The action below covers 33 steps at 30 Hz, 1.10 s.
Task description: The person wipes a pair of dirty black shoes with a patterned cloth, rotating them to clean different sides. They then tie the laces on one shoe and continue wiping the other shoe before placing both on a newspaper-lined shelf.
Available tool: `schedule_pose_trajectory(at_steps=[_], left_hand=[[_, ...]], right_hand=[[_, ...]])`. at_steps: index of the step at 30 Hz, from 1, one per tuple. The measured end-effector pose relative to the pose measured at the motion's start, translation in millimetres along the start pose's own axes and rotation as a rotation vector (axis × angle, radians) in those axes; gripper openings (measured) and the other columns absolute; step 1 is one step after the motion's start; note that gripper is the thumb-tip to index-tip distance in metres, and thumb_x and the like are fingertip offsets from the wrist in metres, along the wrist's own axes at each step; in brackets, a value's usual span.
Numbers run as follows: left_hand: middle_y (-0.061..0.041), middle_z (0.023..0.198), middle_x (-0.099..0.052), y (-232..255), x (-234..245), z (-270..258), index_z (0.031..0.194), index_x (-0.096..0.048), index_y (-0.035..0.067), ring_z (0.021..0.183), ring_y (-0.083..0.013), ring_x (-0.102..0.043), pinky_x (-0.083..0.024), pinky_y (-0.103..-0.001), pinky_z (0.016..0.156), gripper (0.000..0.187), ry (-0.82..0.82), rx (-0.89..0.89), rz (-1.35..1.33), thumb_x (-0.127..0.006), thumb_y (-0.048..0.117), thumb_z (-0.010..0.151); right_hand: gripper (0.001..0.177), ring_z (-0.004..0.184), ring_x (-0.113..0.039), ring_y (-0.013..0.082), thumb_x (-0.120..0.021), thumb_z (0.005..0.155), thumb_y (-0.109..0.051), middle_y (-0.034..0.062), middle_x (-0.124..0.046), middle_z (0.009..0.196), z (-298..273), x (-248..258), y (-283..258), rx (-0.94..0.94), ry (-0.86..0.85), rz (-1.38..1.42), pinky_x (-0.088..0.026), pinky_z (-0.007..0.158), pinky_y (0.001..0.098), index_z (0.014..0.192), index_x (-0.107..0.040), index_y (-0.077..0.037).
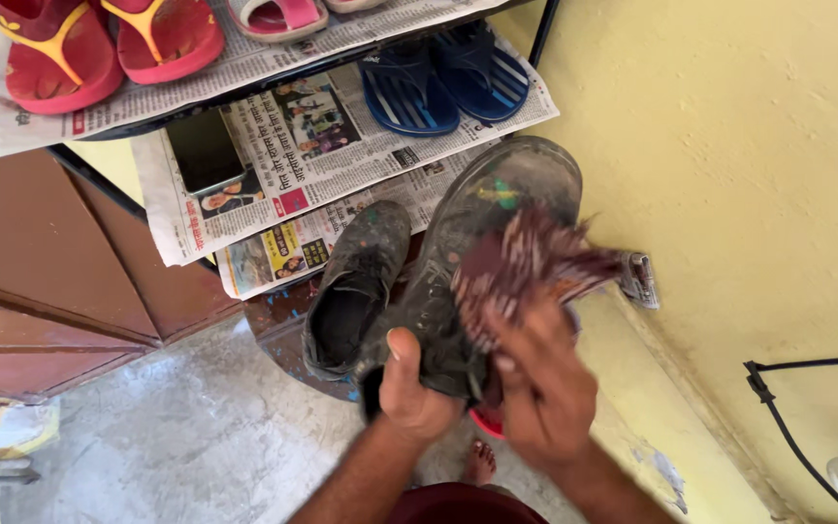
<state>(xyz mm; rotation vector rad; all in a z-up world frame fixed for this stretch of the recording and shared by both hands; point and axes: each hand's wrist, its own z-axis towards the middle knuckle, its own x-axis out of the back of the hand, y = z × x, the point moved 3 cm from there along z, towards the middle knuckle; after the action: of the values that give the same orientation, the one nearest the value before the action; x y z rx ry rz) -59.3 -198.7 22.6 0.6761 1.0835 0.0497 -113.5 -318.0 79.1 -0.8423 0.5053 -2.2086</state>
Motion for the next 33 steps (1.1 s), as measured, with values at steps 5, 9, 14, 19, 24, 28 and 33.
schedule_pose_trajectory(at_steps=[5, 9, 14, 19, 24, 28, 33], left_hand=[[-0.018, 0.157, -0.045, 10.5, 25.6, -14.4, 0.16, -0.032, -0.005, 0.141, -0.0321, -0.046, -0.037, -0.05, 0.121, 0.107, -0.099, 0.227, 0.029, -0.069, 0.069, 0.091], [-0.014, 0.163, -0.04, 20.8, 17.3, -17.2, 0.16, -0.031, 0.0, 0.153, -0.0251, -0.039, -0.033, -0.043, 0.128, 0.112, -0.129, 0.193, 0.452, -0.074, 0.071, 0.085], [-0.024, 0.141, -0.049, 8.0, 24.6, -23.1, 0.149, -0.045, -0.011, 0.131, -0.0344, -0.047, -0.04, -0.046, 0.114, 0.105, -0.115, 0.428, 0.42, -0.079, 0.065, 0.084], [-0.013, 0.157, -0.05, 41.4, 24.0, -21.3, 0.157, -0.04, 0.0, 0.146, -0.0262, -0.047, -0.039, -0.039, 0.122, 0.104, -0.077, 0.236, 0.513, -0.078, 0.064, 0.085], [-0.01, 0.131, -0.065, 41.5, -3.9, -16.9, 0.14, -0.058, 0.005, 0.124, -0.0236, -0.063, -0.053, -0.042, 0.104, 0.075, -0.18, 0.43, 0.868, -0.076, 0.052, 0.084], [-0.003, 0.114, -0.069, 44.7, -25.6, -12.5, 0.123, -0.063, 0.013, 0.107, -0.0197, -0.067, -0.057, -0.041, 0.093, 0.054, -0.258, 0.415, 1.412, -0.073, 0.044, 0.079], [-0.004, 0.114, -0.07, 52.1, -17.1, -14.2, 0.123, -0.065, 0.014, 0.107, -0.0214, -0.067, -0.056, -0.042, 0.093, 0.053, -0.433, 0.26, 1.71, -0.071, 0.045, 0.08]], right_hand=[[0.025, 0.129, -0.069, 0.0347, -0.053, 0.106, -0.001, 0.0194, -0.072, 0.131, -35.2, -5.5, -25.2, -0.117, 0.025, 0.359, -0.045, 0.119, 0.0394, 0.126, -0.068, -0.002], [0.039, 0.113, -0.069, 0.025, -0.046, 0.097, -0.006, 0.0159, -0.068, 0.127, -3.9, 31.7, -12.4, -0.401, 0.239, 0.276, -0.053, 0.103, 0.0329, 0.133, -0.057, 0.001], [0.045, 0.117, -0.073, 0.0286, -0.049, 0.09, 0.007, 0.0179, -0.071, 0.127, 14.4, 1.5, 6.5, -0.048, 0.179, -0.007, -0.054, 0.098, 0.0278, 0.131, -0.066, 0.0], [0.042, 0.123, -0.068, 0.0352, -0.053, 0.09, 0.006, 0.0245, -0.065, 0.133, -0.9, 6.1, -8.7, -0.083, 0.148, 0.116, -0.051, 0.106, 0.0359, 0.131, -0.063, 0.003], [0.035, 0.114, -0.067, 0.0284, -0.05, 0.097, 0.002, 0.0125, -0.069, 0.124, 39.9, 45.0, -1.8, -0.304, 0.491, 0.156, -0.053, 0.108, 0.0354, 0.131, -0.059, -0.001], [0.03, 0.131, -0.056, 0.0384, -0.061, 0.087, 0.007, 0.0197, -0.062, 0.123, 69.9, 34.9, -16.9, 0.161, 0.111, -0.097, -0.042, 0.117, 0.0462, 0.113, -0.068, -0.004], [0.04, 0.13, -0.062, 0.0271, -0.068, 0.078, -0.003, 0.0072, -0.069, 0.123, 84.9, 32.5, -21.0, 0.317, -0.325, -0.167, -0.041, 0.117, 0.0482, 0.115, -0.075, -0.017]])
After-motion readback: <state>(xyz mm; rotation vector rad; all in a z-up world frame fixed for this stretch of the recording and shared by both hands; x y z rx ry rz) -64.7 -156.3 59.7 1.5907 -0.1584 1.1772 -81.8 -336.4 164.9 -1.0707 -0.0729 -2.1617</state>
